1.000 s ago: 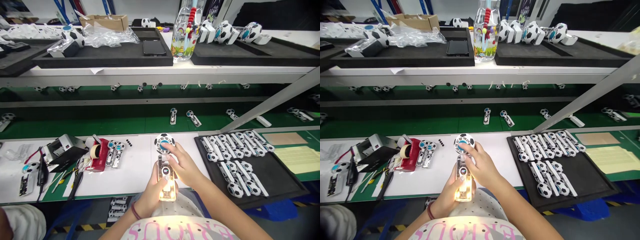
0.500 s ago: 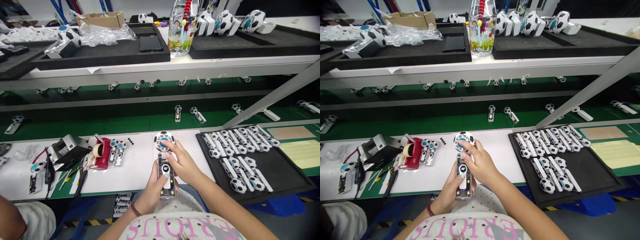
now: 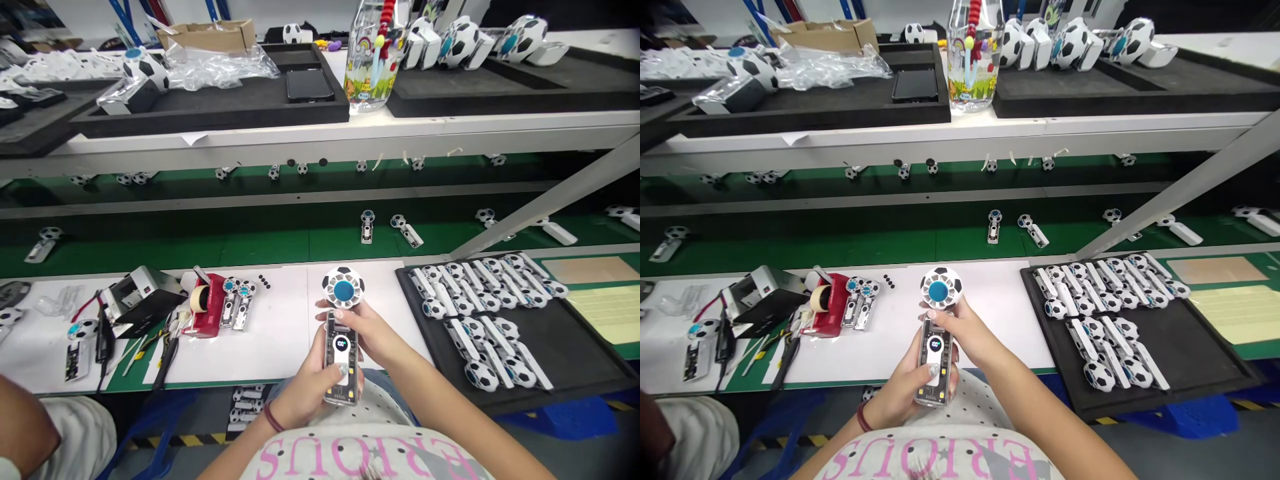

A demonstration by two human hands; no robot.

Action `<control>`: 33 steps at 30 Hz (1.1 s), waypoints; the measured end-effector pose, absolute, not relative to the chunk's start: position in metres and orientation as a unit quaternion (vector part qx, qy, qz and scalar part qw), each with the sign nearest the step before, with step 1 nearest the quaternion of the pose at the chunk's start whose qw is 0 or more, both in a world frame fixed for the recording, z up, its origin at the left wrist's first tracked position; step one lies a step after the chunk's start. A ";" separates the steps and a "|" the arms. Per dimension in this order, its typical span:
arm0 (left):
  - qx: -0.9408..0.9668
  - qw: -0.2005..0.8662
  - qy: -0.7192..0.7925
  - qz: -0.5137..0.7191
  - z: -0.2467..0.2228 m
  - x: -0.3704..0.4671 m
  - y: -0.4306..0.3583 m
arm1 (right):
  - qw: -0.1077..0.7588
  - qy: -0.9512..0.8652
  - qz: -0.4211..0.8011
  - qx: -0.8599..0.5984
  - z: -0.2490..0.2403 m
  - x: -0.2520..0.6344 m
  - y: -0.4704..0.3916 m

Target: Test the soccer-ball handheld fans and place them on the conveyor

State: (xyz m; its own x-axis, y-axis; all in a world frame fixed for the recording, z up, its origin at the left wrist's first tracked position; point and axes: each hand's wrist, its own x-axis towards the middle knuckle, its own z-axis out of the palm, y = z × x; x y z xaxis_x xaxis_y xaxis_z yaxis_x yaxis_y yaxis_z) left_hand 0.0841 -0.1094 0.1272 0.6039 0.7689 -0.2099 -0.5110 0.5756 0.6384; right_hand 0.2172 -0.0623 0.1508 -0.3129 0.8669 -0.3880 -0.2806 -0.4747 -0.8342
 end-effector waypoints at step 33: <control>0.467 0.794 0.252 0.298 0.125 0.072 -0.103 | 0.400 -0.256 0.804 -0.358 0.158 0.239 -0.061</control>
